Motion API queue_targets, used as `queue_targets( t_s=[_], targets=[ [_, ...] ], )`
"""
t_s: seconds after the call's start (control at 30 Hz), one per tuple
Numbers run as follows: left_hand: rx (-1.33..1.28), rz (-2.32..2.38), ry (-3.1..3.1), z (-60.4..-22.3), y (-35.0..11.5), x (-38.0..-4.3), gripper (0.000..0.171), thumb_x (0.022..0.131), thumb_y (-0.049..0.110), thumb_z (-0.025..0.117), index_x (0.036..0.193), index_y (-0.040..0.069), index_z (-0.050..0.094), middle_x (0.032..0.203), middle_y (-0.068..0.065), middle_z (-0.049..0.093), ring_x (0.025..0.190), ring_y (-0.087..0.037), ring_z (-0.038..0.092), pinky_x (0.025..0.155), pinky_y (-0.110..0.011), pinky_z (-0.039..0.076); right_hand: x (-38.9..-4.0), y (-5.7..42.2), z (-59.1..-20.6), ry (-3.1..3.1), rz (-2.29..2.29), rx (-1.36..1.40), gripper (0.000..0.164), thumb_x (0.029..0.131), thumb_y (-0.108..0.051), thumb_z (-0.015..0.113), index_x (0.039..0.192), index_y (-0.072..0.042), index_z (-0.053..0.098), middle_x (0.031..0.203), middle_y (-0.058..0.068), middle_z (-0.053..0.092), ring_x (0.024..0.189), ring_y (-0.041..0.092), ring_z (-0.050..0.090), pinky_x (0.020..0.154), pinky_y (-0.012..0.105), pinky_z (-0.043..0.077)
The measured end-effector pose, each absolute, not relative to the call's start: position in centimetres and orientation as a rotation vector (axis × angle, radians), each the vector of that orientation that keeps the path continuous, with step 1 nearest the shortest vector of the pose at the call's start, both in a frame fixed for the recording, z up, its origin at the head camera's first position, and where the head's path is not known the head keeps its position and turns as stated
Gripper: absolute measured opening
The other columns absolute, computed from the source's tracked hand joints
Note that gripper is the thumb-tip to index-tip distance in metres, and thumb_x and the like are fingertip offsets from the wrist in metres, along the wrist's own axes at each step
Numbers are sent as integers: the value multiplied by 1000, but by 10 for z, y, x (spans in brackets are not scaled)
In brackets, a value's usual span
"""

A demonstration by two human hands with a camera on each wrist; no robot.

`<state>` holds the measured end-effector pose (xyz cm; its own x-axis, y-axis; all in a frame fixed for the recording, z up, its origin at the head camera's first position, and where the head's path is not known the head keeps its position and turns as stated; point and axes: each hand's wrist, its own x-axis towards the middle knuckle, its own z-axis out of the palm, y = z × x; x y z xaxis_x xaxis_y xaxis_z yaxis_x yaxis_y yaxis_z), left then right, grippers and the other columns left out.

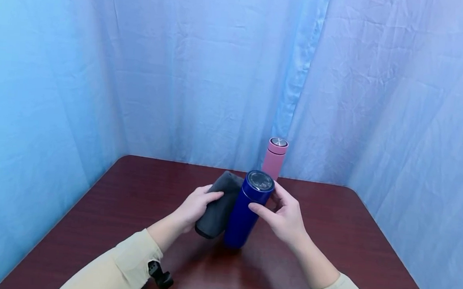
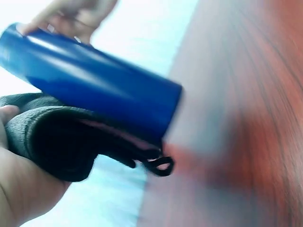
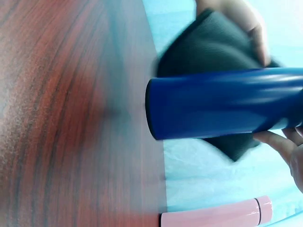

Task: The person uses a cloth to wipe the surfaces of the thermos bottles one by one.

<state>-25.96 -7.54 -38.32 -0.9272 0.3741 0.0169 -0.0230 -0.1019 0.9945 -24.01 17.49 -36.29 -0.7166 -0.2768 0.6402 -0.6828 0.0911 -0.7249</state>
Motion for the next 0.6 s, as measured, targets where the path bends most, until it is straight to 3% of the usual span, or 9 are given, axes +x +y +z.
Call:
queue_targets(
  t_s=[0.23,0.4,0.6],
  targets=[
    [470,2300,1801,-374,-62,-249,52,104,35,55,144,2,51,121,-18,67,103,-26,67,87,-42,55,-234,167,-359,-2031,1592,980,66,80,12,80,141,2,56,119,17,70,103,18,70,78,37,60],
    [415,2115,1961,-390,-56,-244,47,105,33,55,140,3,57,116,-15,70,101,-26,69,88,-44,55,-241,170,-364,-2048,1617,906,63,82,9,80,140,-6,59,119,12,71,104,20,69,71,37,61],
    [533,2143,1998,-385,-55,-220,42,107,28,54,140,3,58,121,-18,69,109,-34,67,91,-45,54,-246,175,-365,-2026,1678,802,63,83,3,82,141,-9,60,123,11,70,108,23,70,85,38,58]
  ],
)
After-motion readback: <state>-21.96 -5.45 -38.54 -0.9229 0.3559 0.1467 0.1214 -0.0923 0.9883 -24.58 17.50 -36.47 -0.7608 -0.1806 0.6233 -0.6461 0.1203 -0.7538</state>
